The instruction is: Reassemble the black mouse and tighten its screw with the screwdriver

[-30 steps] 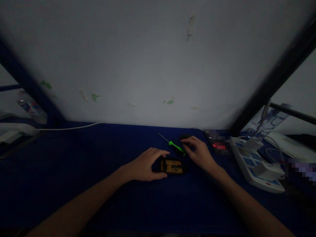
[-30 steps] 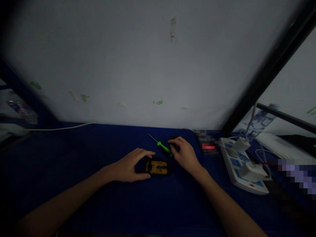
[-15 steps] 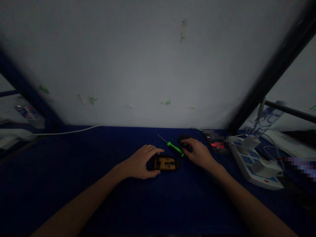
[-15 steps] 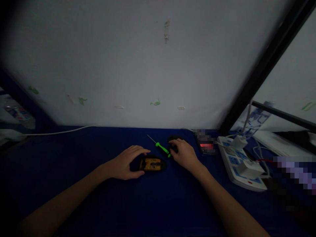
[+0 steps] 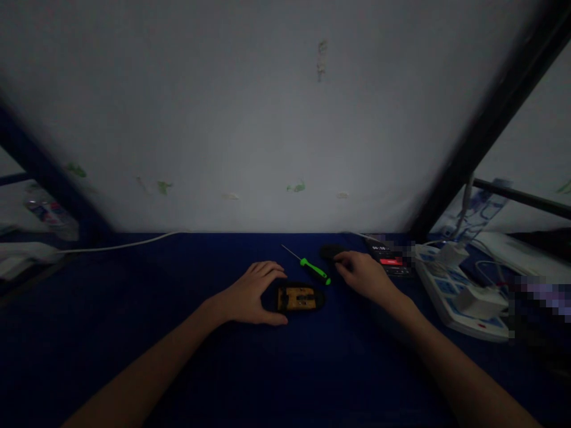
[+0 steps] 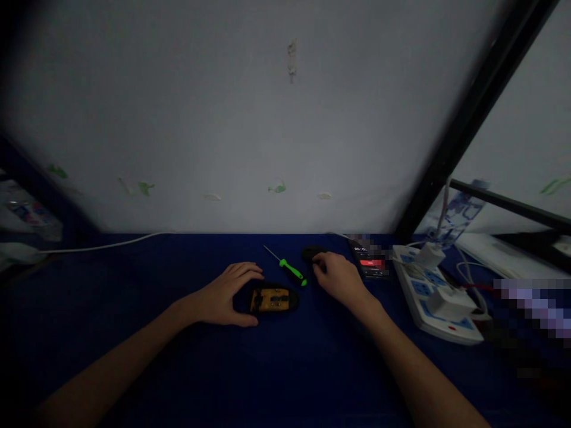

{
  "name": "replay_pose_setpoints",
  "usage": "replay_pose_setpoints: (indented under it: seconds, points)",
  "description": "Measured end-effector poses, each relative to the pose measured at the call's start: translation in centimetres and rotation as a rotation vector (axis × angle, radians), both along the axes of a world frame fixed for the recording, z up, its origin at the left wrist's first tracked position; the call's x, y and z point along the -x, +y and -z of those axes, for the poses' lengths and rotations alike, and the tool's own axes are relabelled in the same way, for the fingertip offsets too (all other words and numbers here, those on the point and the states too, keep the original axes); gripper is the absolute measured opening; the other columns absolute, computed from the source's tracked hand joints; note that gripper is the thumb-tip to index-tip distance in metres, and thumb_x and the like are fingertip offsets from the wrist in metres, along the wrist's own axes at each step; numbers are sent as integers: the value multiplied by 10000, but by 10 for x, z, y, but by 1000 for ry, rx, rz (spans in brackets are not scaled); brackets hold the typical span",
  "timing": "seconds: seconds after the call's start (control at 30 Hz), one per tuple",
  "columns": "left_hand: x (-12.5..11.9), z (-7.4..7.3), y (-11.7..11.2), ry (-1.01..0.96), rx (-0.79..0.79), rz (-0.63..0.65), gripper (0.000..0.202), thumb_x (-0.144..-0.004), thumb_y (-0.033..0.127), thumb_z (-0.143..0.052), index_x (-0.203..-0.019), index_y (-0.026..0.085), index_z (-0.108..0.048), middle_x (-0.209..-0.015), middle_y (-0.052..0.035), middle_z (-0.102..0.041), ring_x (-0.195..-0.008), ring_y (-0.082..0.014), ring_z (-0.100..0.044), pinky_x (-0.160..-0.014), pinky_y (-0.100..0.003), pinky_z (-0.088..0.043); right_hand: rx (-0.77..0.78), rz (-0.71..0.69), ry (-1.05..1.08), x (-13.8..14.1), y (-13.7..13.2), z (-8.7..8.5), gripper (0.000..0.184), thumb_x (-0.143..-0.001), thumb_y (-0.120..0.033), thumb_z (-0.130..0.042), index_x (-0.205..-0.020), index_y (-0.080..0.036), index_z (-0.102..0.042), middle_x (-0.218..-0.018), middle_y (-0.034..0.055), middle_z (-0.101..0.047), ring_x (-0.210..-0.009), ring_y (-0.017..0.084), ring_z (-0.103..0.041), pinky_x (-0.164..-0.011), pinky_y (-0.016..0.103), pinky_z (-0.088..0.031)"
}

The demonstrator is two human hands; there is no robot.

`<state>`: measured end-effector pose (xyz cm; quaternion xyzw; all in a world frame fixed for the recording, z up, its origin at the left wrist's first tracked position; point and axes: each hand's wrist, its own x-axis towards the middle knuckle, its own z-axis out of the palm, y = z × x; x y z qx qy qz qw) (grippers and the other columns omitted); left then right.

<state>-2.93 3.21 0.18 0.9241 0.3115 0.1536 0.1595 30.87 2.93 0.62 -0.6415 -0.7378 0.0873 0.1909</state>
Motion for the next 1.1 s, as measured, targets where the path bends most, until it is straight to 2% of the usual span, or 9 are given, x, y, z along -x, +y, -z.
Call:
replay_pose_setpoints:
  seconds: [0.2, 0.33, 0.5, 0.6, 0.67, 0.77, 0.9, 1.1]
  points:
    - [1, 7, 1, 104, 14, -27, 1077, -719, 815, -792, -1568, 250, -445, -1657, -200, -374, -1542, -460, -320, -1251, -714, -211, 134, -37, -20, -19, -4, -10, 155, -916, -309, -690, -997, -224, -791, -883, 72, -802, -769, 231, -736, -666, 307, -467]
    - [0, 5, 0, 110, 30, -33, 1078, -723, 835, -772, -1572, 252, -455, -1673, -197, -362, -1554, -465, -307, -1257, -721, -205, 229, -66, -31, -32, -8, -10, 90, -831, -258, -779, -897, -199, -765, -830, 73, -781, -699, 218, -706, -601, 295, -425]
    - [1, 3, -1, 120, 13, -23, 1059, -743, 834, -757, -1578, 261, -449, -1682, -198, -358, -1555, -460, -316, -1258, -716, -211, 278, -104, -13, -34, -9, -6, 38, -846, -221, -752, -865, -201, -726, -803, 52, -768, -681, 193, -691, -586, 280, -413]
    - [1, 3, -1, 116, 2, -14, 1061, -753, 831, -753, -1582, 242, -450, -1669, -213, -376, -1545, -466, -335, -1260, -721, -205, 260, -126, 6, -30, -8, -5, 40, -842, -184, -735, -876, -198, -719, -804, 47, -765, -676, 181, -688, -585, 271, -419]
    - [0, 4, -1, 115, -5, -14, 1061, -753, 832, -752, -1580, 239, -455, -1666, -214, -382, -1541, -466, -344, -1261, -723, -198, 228, -131, 20, -27, -6, -6, 33, -872, -212, -713, -900, -198, -722, -808, 46, -764, -678, 180, -691, -587, 272, -424]
    - [0, 3, -1, 132, -4, -23, 1068, -752, 846, -739, -1582, 236, -457, -1676, -209, -370, -1545, -463, -338, -1266, -717, -191, 154, -117, 30, -22, -3, -6, 130, -924, -268, -677, -1024, -199, -725, -868, 51, -771, -748, 194, -710, -639, 282, -448]
    - [-1, 0, -2, 166, 10, -37, 1087, -753, 864, -717, -1594, 232, -444, -1689, -192, -357, -1556, -454, -322, -1283, -690, -176, 64, -89, 4, -12, -1, -3, 252, -921, -242, -675, -1168, -221, -721, -977, 58, -777, -899, 233, -720, -754, 309, -464]
    - [-2, -2, -4, 200, 32, -59, 1093, -755, 870, -708, -1606, 243, -430, -1711, -185, -315, -1575, -457, -283, -1279, -700, -182, -7, -86, -15, -4, 0, 7, 231, -938, -226, -650, -1147, -234, -747, -967, 54, -778, -885, 237, -725, -761, 318, -479]
